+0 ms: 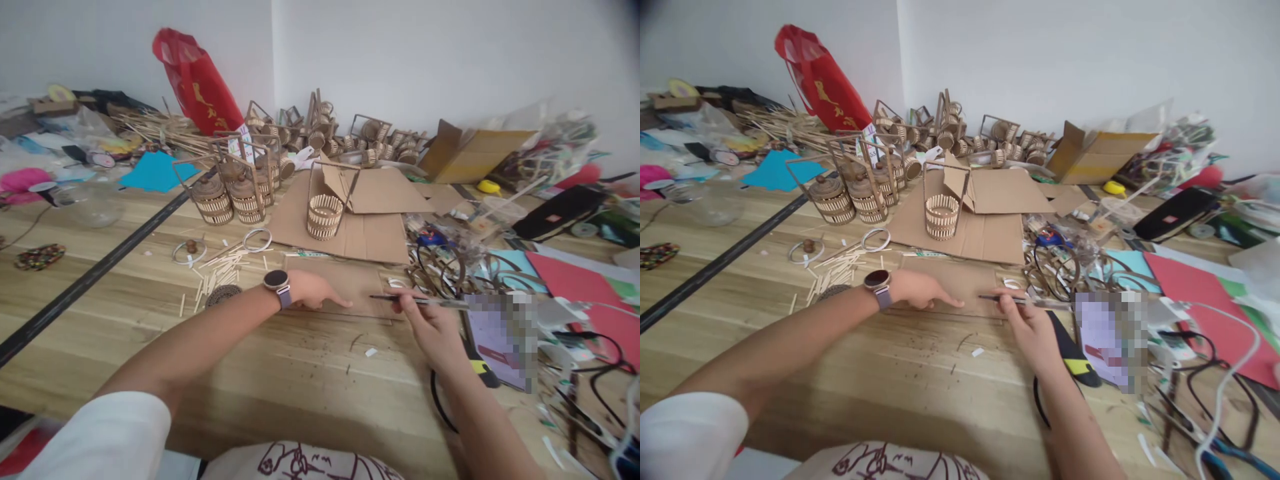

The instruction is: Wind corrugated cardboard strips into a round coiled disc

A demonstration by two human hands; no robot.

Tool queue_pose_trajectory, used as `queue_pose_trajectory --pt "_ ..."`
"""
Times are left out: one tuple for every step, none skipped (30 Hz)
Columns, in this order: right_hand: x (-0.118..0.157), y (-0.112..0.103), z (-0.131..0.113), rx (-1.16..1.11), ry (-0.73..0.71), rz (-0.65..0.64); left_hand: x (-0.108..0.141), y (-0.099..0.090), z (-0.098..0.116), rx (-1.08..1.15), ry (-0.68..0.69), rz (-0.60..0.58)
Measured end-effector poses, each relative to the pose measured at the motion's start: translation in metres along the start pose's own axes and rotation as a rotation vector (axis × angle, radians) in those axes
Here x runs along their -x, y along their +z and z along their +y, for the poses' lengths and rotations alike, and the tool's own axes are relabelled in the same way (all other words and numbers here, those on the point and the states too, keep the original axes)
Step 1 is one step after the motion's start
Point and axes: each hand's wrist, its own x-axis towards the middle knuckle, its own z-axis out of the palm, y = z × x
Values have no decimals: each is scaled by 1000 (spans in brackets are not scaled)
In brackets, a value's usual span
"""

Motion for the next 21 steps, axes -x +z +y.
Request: queue_pose_trajectory --pt "2 8 -4 -63 46 -22 -2 -4 2 -21 -15 -80" --pt "3 15 -7 -122 84 -58 -4 -8 5 -46 -31 -157" --pt "5 23 -9 -153 101 -87 -5 -12 9 -72 -45 -213" --pt "7 30 -10 -177 111 -110 -6 -16 12 -97 -56 -252" --pt "9 36 -11 -190 114 -123 -7 -19 16 -119 -60 -281" --pt "11 42 -11 -194 113 -127 -8 -23 19 -138 -64 -305" --pt "12 47 -11 -197 112 -128 -8 -25 21 -152 -66 -327" --pt "13 51 -11 -196 109 -124 -9 -27 23 -162 -62 -343" --pt "14 55 -11 -191 106 -120 -10 -28 24 -169 -57 -358" --pt "15 58 -11 -184 103 -115 -12 -29 25 -174 -49 -372" --pt "15 60 -12 -174 100 -112 -13 -30 26 -177 -38 -387" --pt "15 61 -13 -163 96 -110 -14 -30 26 -178 -29 -402" --pt "15 62 -14 -150 92 -109 -16 -30 25 -178 -22 -416" --pt "15 63 -15 -138 86 -109 -18 -30 25 -176 -17 -429" --pt "15 63 -17 -126 78 -109 -19 -30 25 -173 -14 -438" --pt "14 63 -18 -114 69 -109 -20 -30 24 -168 -14 -444" --pt "14 63 -19 -103 60 -108 -22 -30 24 -162 -13 -451" --pt "14 63 -19 -92 51 -106 -23 -29 23 -154 -14 -458" --pt "14 63 -20 -82 42 -105 -24 -29 23 -146 -14 -465" --pt "14 63 -20 -73 33 -105 -25 -29 23 -140 -14 -472" --pt "14 64 -21 -64 24 -105 -26 -30 23 -136 -14 -477"
